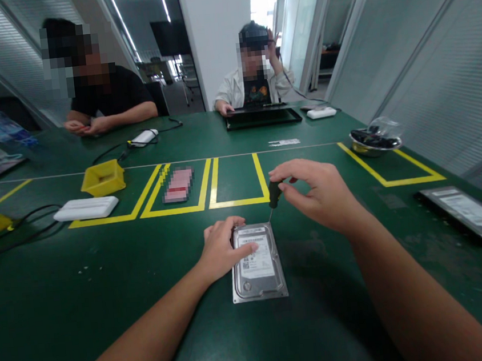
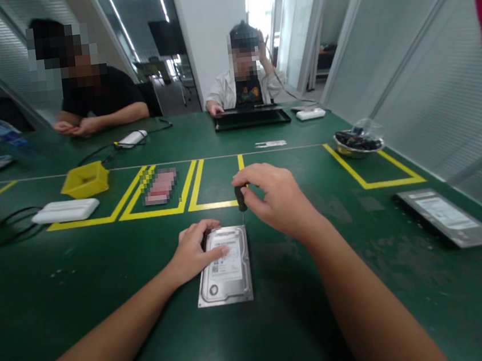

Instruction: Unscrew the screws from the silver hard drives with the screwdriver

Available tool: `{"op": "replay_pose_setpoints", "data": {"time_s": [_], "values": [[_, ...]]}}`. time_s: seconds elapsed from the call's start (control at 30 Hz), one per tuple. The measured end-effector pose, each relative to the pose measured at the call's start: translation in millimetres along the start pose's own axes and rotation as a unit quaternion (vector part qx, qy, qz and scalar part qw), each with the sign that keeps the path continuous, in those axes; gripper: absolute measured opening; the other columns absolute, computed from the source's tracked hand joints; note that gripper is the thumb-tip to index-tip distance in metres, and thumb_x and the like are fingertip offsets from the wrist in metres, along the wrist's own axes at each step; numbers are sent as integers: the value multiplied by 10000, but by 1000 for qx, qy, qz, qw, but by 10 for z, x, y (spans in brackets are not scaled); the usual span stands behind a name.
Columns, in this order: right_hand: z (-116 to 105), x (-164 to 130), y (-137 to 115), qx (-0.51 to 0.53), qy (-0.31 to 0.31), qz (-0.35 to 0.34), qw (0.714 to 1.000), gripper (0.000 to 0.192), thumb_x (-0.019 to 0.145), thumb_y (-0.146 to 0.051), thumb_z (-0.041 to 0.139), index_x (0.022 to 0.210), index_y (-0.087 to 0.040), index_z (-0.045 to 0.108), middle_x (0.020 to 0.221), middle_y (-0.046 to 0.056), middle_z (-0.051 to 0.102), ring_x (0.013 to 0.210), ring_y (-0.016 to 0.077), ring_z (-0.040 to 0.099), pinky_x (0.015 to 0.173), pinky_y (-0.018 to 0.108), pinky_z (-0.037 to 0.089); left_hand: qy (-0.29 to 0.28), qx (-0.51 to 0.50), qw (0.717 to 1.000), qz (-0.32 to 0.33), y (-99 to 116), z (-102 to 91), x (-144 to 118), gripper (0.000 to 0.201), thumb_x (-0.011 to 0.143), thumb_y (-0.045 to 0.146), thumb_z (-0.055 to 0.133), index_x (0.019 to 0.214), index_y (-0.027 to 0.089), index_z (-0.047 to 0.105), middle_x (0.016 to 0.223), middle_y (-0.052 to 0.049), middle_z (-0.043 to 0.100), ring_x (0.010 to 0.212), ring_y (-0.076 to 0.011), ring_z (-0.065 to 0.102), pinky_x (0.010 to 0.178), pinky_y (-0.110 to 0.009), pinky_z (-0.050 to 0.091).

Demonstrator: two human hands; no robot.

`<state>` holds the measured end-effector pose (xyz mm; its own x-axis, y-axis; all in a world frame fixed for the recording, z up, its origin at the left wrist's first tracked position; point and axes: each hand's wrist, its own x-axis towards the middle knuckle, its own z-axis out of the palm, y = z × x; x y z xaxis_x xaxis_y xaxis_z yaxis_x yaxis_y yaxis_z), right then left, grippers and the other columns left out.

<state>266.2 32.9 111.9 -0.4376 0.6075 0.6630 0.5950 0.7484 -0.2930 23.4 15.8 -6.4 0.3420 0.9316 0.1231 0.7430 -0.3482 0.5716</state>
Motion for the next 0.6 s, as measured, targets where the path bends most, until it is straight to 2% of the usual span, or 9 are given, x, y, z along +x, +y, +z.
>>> {"op": "replay_pose_setpoints", "data": {"time_s": [0.23, 0.6], "values": [[-2, 13, -21, 4, -1, 0, 1000, 198, 827, -124, 553, 958, -183, 689, 1023, 58, 706, 975, 198, 657, 884, 360, 527, 4, 6, 1000, 1, 6, 2, 0, 573, 756, 590, 687, 1203, 267, 534, 1179, -39, 651, 1086, -291, 560, 937, -433, 341], [22, 4, -41, -31, -2, 8, 999, 239, 849, -173, 578, 1037, -160, 725, 934, 76, 617, 856, 179, 598, 750, 317, 508, 2, 2, 1000, 4, -2, 5, -4, 565, 767, 600, 676, 1202, 272, 529, 1178, -35, 646, 1093, -293, 552, 938, -443, 334]]}}
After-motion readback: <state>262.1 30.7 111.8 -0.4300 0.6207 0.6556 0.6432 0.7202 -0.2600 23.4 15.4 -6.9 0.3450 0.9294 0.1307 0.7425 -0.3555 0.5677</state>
